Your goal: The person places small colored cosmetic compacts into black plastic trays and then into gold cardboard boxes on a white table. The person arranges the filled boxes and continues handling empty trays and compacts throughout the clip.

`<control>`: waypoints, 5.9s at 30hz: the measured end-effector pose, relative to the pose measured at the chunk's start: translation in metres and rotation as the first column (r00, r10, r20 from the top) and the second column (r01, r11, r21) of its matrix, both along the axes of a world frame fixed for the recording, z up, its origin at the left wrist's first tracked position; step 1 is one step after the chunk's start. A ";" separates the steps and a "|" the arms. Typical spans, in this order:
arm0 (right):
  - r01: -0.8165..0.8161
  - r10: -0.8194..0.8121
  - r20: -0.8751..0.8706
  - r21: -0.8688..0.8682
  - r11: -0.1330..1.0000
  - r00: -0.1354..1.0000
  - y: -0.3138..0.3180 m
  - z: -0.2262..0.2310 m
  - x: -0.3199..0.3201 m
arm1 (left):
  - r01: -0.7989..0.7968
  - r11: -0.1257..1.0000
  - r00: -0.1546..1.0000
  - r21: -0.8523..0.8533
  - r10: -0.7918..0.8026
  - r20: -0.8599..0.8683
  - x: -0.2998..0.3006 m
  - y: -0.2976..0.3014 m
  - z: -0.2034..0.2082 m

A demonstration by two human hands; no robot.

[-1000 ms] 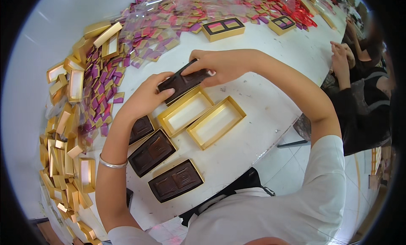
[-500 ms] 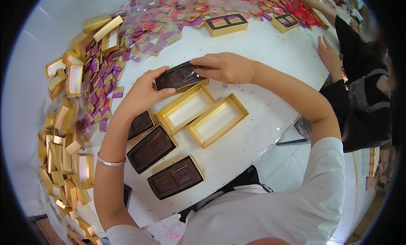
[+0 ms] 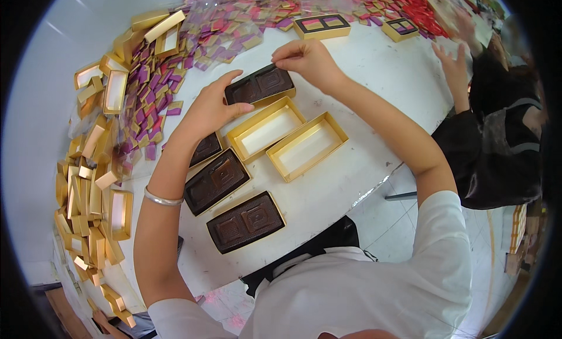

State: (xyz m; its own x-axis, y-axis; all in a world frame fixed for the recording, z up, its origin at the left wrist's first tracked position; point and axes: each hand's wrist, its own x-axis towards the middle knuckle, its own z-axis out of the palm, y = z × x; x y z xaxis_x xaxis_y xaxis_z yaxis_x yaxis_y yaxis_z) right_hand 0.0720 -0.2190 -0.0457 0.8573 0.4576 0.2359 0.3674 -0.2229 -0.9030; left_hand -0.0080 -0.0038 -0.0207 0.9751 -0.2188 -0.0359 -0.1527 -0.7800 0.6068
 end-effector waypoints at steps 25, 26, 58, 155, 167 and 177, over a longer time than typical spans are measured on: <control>-0.034 0.010 0.119 0.203 0.979 0.993 -0.003 -0.002 0.023 | -0.424 0.829 0.906 0.364 0.390 0.166 -0.276 0.075 0.076; -0.041 0.019 0.116 0.190 0.981 0.993 0.001 0.001 0.016 | -0.439 0.803 0.896 0.403 0.423 0.134 -0.294 0.075 0.067; -0.293 0.487 0.478 -0.424 0.857 0.731 -0.063 0.046 -0.042 | -0.013 0.954 0.978 0.300 -0.050 0.204 -0.104 -0.008 0.024; -0.044 0.403 0.862 -0.410 0.911 0.306 -0.076 0.096 -0.162 | -0.051 0.790 0.967 -0.611 -0.115 -0.229 -0.155 -0.047 0.060; -0.093 0.540 0.493 -0.674 0.733 0.682 -0.079 0.030 -0.139 | 0.051 0.900 0.974 0.433 -0.141 0.178 -0.153 -0.070 0.005; -0.352 0.608 0.289 -0.604 0.715 0.739 -0.080 0.033 -0.134 | -0.004 0.928 0.963 0.372 -0.097 0.250 -0.148 -0.073 -0.001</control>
State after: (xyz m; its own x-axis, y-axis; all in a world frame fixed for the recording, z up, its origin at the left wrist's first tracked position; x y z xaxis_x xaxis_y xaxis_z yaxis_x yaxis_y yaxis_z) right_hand -0.0617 -0.2990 -0.0123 0.3376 0.9298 0.1466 0.8683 -0.2476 -0.4298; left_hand -0.1564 -0.0763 -0.0218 0.9497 -0.2845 0.1306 -0.3072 -0.9273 0.2139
